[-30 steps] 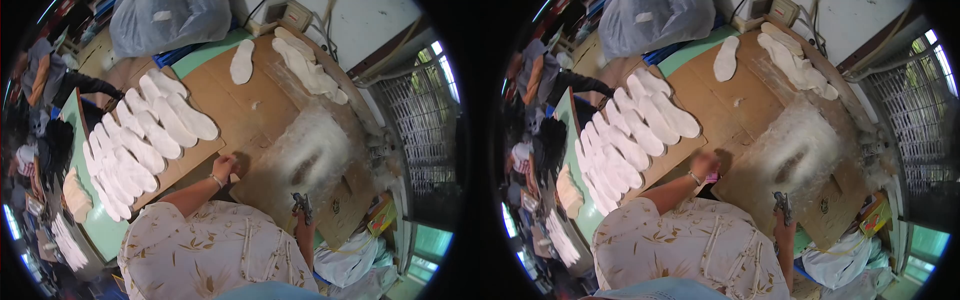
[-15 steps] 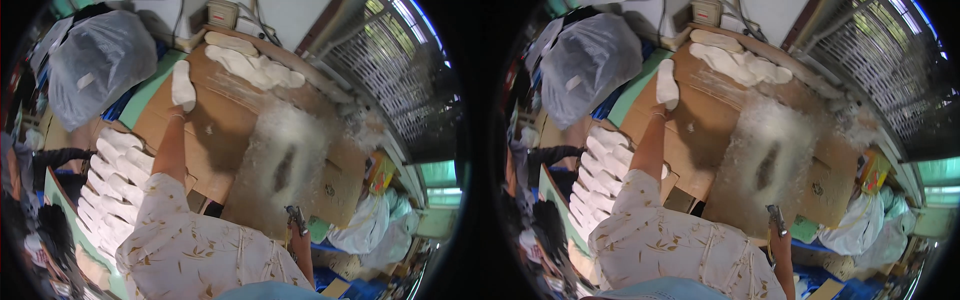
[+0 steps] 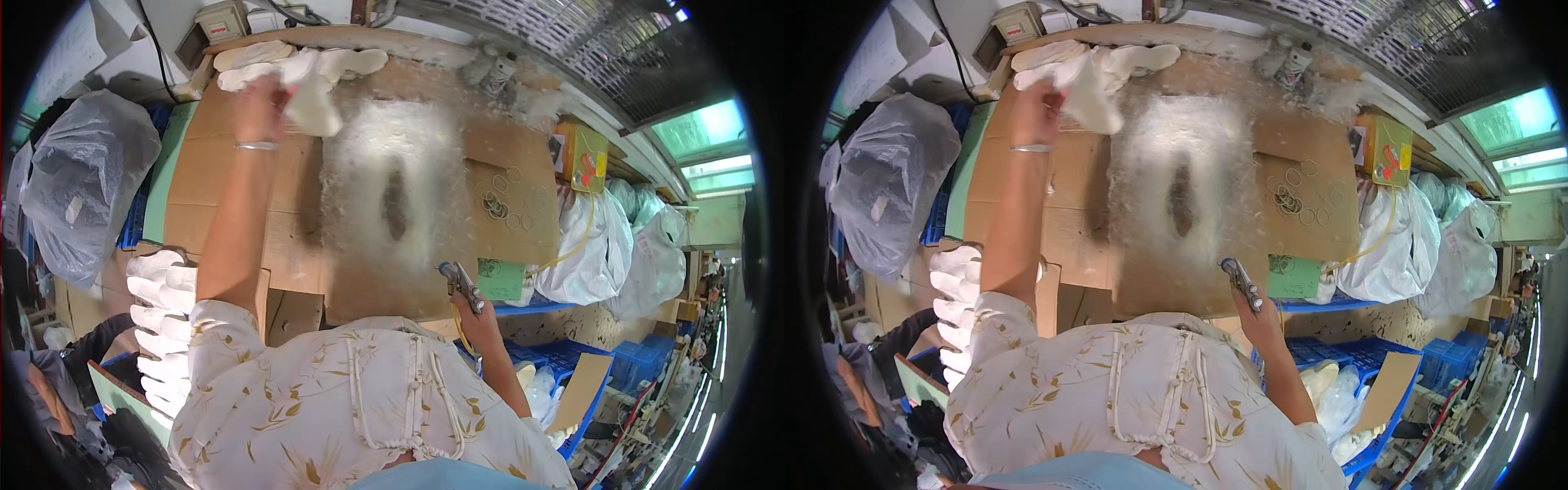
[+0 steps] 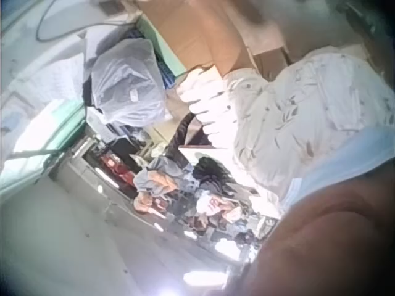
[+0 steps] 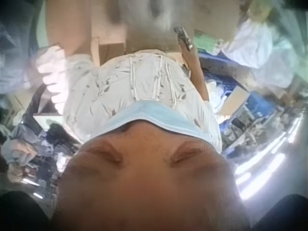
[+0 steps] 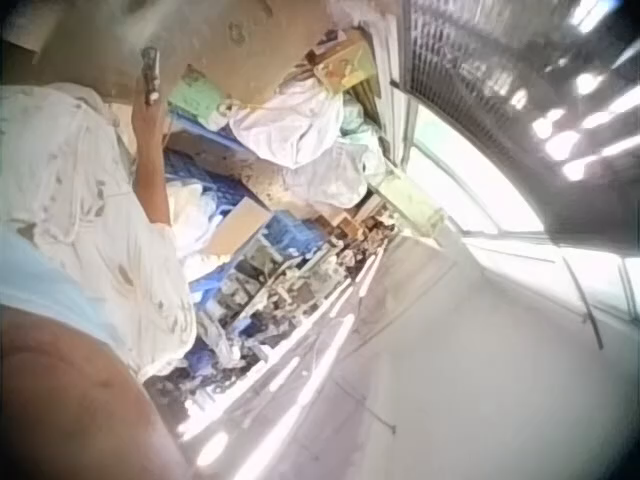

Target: Applying adhesive or finish to shoe insoles using a spray gun.

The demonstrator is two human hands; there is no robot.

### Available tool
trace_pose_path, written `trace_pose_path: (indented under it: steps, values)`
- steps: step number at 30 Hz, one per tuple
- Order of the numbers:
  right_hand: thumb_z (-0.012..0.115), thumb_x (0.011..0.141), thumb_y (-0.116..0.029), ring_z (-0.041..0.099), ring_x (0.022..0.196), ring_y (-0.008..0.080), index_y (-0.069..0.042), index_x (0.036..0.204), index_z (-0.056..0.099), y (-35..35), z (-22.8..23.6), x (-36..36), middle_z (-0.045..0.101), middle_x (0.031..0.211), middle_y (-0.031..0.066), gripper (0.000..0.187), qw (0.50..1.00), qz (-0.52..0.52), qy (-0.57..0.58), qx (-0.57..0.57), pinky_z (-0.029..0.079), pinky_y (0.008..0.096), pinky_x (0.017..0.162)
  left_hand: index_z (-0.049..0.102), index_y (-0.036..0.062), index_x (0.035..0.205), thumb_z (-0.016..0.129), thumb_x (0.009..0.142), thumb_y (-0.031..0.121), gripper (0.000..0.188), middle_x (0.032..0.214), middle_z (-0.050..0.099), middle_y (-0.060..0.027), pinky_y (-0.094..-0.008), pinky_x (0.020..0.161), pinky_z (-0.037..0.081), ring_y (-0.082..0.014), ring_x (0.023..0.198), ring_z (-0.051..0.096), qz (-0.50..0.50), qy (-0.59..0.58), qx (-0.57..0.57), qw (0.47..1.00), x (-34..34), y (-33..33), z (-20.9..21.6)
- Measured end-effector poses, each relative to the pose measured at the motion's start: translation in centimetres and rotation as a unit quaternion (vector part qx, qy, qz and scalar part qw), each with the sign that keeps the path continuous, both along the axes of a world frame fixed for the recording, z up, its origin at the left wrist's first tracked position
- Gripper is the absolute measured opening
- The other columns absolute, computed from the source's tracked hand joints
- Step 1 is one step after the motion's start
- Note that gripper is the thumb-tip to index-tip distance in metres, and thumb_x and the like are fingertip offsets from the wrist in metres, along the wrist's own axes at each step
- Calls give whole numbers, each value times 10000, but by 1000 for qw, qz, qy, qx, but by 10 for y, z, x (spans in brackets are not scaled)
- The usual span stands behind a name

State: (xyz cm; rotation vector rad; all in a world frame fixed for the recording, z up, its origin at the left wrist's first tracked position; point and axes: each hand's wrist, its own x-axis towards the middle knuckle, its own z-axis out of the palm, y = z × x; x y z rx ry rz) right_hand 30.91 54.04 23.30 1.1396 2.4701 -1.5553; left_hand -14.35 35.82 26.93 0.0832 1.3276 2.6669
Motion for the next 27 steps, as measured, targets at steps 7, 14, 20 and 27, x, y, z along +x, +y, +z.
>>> trace_pose_path:
  steps: [7,14,20,27]
  values:
    - [561,874,-258,439,644,139,13,939,562,24,4,49,506,666,75,279,1000,-16,16,-17,401,303,601,504,67,743,585,838,86,126,663,504,1,-245,587,497,-80,579,490,-69,-99,-32,992,161,81,-46]
    - [556,881,-223,420,645,124,15,939,565,47,-1,87,495,668,57,245,999,5,39,-29,397,284,593,517,57,857,566,846,54,50,747,558,-21,-282,642,544,-127,651,580,-83,-240,-92,963,282,72,-169]
    - [541,895,-198,411,655,87,4,976,555,64,26,72,493,707,-11,218,995,-7,32,-100,382,255,584,511,37,905,540,853,53,62,813,578,-47,-303,664,556,-151,719,607,-137,-306,-98,937,319,60,-202]
    - [550,891,-209,392,649,68,-12,953,545,52,69,-7,466,700,-27,206,991,34,58,-117,357,247,567,537,-6,945,528,864,94,129,894,584,-89,-295,659,562,-169,775,610,-145,-349,-148,914,338,68,-213]
